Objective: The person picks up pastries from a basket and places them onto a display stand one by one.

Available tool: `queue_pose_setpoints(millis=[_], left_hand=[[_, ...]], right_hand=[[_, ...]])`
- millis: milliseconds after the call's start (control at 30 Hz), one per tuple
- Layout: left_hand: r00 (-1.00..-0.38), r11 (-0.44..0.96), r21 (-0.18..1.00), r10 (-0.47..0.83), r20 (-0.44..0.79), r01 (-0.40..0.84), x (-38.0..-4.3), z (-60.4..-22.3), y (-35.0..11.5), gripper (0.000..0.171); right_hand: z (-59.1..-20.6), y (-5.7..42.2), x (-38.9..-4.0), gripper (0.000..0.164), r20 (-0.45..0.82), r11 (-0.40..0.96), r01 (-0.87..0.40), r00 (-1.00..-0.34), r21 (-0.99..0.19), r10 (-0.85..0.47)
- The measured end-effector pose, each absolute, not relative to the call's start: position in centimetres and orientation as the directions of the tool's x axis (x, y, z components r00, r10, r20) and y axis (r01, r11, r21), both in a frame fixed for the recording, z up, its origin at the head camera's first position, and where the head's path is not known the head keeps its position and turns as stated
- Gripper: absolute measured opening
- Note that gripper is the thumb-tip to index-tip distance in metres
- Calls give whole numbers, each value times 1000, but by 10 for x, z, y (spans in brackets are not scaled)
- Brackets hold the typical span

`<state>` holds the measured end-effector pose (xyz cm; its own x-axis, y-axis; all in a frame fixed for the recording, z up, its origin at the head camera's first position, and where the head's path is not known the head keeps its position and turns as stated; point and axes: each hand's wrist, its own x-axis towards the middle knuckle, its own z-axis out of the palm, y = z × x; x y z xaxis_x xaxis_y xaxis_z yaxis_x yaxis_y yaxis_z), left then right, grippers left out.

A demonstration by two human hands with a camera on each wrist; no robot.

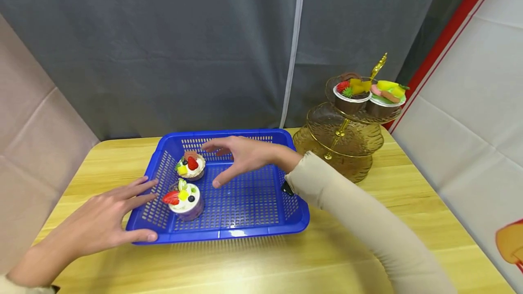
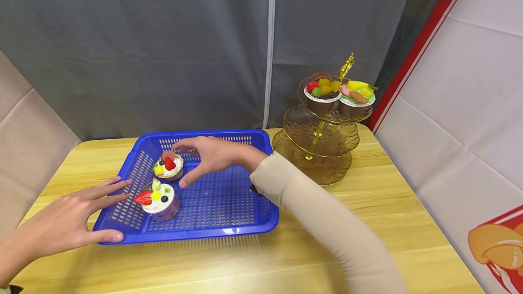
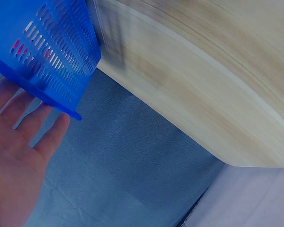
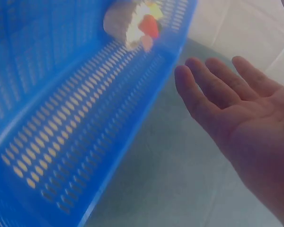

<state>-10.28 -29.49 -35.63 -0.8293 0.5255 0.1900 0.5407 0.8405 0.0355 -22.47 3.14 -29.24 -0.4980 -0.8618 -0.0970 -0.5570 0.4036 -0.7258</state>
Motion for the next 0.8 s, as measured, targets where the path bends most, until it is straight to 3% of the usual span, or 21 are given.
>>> queue_pose_setpoints(millis=[533,800], left_hand=[[-831,841,42,524,186,539,-103,-356,-294,84],[-832,842,44,522,189,538,-102,-356,-294,85]], right_hand=[[-339,-12,-212,89,-187,433,-550,-446,-714,-875],[-359,-27,-206,96,-161,472,-637,-483,-610,-861]])
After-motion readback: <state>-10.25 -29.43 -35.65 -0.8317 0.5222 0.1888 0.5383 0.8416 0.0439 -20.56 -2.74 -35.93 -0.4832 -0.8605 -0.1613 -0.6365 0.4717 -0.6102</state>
